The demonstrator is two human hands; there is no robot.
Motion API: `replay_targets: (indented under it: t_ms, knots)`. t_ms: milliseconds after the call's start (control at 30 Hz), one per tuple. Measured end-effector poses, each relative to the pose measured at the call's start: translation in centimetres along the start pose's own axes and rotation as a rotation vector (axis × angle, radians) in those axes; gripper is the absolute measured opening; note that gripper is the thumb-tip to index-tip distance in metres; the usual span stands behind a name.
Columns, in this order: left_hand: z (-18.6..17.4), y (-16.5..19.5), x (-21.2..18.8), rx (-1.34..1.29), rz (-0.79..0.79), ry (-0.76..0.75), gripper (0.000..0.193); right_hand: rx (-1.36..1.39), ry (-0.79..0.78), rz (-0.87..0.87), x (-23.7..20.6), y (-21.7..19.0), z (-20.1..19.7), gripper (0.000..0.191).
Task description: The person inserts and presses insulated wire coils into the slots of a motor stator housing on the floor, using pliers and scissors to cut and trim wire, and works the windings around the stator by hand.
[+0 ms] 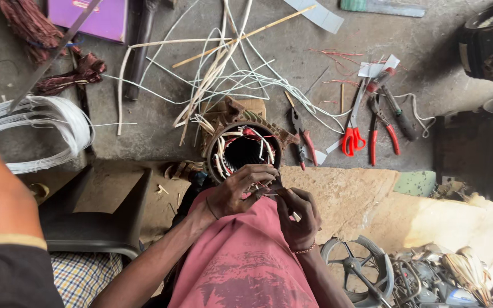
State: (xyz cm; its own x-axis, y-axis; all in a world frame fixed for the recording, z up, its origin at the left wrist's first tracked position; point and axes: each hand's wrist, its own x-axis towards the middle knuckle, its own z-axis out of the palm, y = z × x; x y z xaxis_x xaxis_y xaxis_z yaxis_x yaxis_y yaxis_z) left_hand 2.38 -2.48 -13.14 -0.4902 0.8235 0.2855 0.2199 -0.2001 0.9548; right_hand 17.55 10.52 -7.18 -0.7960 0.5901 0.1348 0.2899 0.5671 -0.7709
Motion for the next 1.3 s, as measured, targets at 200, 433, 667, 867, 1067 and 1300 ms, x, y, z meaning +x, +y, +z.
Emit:
replay_targets:
  t_ms: [200,433,667,867,1067,1300]
  knots:
    - [-0.2,0.6,0.3,0.045,0.033,-0.02,0.042,-0.006,0.07,-0.034,-0.4,0.1,-0.1,0.036]
    - [0.6,-0.4,-0.5,0.346,0.068,-0.092,0.029,-0.068,0.166,-0.041,-0.7,-0.2,-0.3,0.043]
    - [2.2,-2.0,0.4,0.321,0.032,-0.029,0.027,0.116,0.166,0.039,-1.5,-0.2,-0.6,0.055]
    - [2.1,-2.3,1.1,0.238,-0.014,-0.002,0.026,0.188,0.108,0.236,0.0,-0.3,-1.3,0.04]
    - [2.2,-3.7,2.4,0.153,-0.095,-0.116,0.023,-0.044,0.044,0.35,2.7,-0.8,-2.2,0.02]
    - [-0.1,-3.1,1.4,0.412,0.015,-0.065,0.026,-0.16,-0.109,0.397,3.6,-0.1,-3.0,0.013]
